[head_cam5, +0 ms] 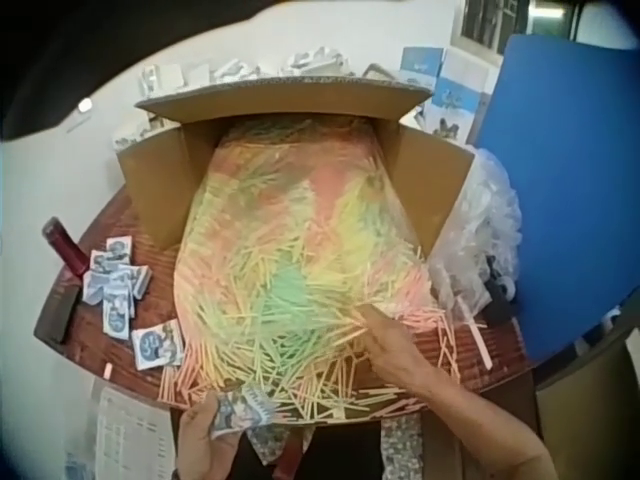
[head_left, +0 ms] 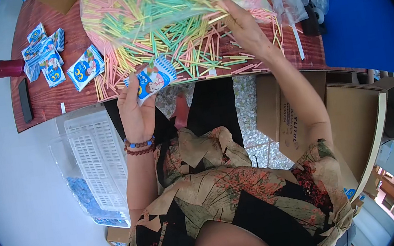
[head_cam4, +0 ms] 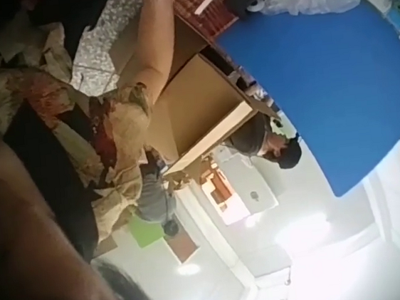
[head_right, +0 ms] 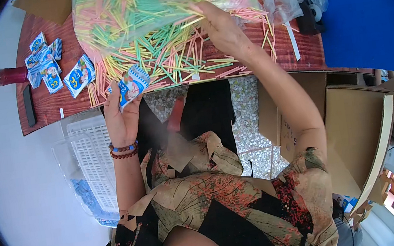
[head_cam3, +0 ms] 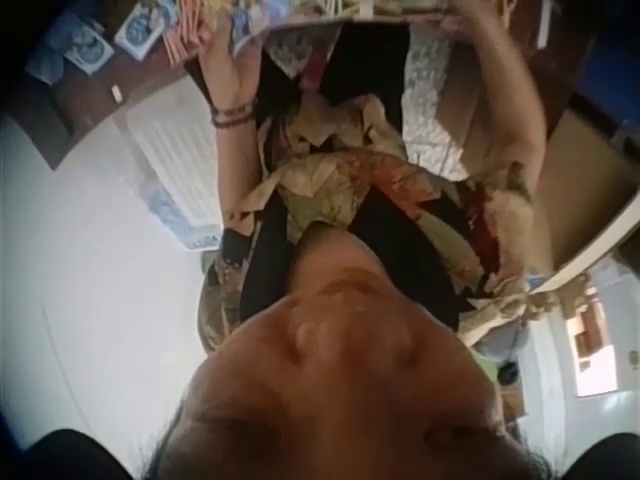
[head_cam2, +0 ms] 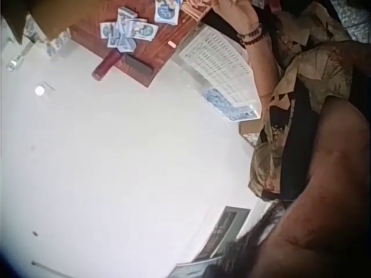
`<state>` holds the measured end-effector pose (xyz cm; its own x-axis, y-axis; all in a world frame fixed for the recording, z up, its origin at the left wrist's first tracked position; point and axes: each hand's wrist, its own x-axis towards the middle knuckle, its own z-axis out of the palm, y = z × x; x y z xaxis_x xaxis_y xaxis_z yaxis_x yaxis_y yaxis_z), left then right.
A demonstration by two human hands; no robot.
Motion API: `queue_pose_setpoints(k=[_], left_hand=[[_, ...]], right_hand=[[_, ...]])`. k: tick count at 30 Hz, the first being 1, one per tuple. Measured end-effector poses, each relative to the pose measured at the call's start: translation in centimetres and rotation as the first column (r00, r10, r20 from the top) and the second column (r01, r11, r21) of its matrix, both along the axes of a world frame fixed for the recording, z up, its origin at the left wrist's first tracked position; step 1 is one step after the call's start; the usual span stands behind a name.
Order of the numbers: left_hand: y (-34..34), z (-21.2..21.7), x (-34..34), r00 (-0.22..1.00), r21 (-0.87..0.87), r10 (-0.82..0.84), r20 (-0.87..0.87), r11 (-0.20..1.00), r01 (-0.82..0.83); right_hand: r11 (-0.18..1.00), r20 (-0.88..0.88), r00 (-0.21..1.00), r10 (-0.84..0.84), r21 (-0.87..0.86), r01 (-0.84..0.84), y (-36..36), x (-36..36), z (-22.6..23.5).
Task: Sorting small blue packets and colorful shredded paper on a table.
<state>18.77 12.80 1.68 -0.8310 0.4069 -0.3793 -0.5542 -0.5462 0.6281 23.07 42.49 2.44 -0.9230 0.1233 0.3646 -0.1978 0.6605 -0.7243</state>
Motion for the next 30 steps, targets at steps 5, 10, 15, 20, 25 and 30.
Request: queue_pose_setpoints(k=[5, 10, 15, 20, 25, 30], left_hand=[[-0.6, 0.1, 0.0, 1.000, 0.015, 0.023, 0.001, 1.000, -0.023], [-0.6, 0.0, 0.2, 0.999, -0.003, 0.043, 0.027, 0.999, -0.043], [-0.7, -0.1, 0.3, 0.998, -0.003, 0.054, 0.027, 0.999, -0.054], [-0.8, -0.1, 0.2, 0.999, 0.005, 0.041, 0.021, 0.999, -0.041], [-0.4, 0.0, 0.2, 0.999, 0.033, 0.031, 0.015, 0.999, -0.031], [-0.3, -0.6, 0.1, 1.000, 0.057, 0.029, 0.000, 0.998, -0.029]], right_hand=[[0.768, 0.038, 0.999, -0.019, -0.639, 0.039, -2.6, -0.6, -0.9], [0.653, 0.036, 0.995, -0.096, -0.752, 0.090, -4.2, -0.7, -2.8], [0.681, 0.062, 0.993, -0.097, -0.723, 0.111, -4.2, -1.0, -3.7], [0.631, -0.017, 0.998, -0.063, -0.775, 0.027, -3.9, -0.7, -2.6], [0.918, 0.098, 0.979, -0.178, -0.343, 0.201, -4.2, -0.6, -3.4], [0.860, 0.005, 0.982, -0.189, -0.482, 0.168, -4.6, -0.8, -1.0]])
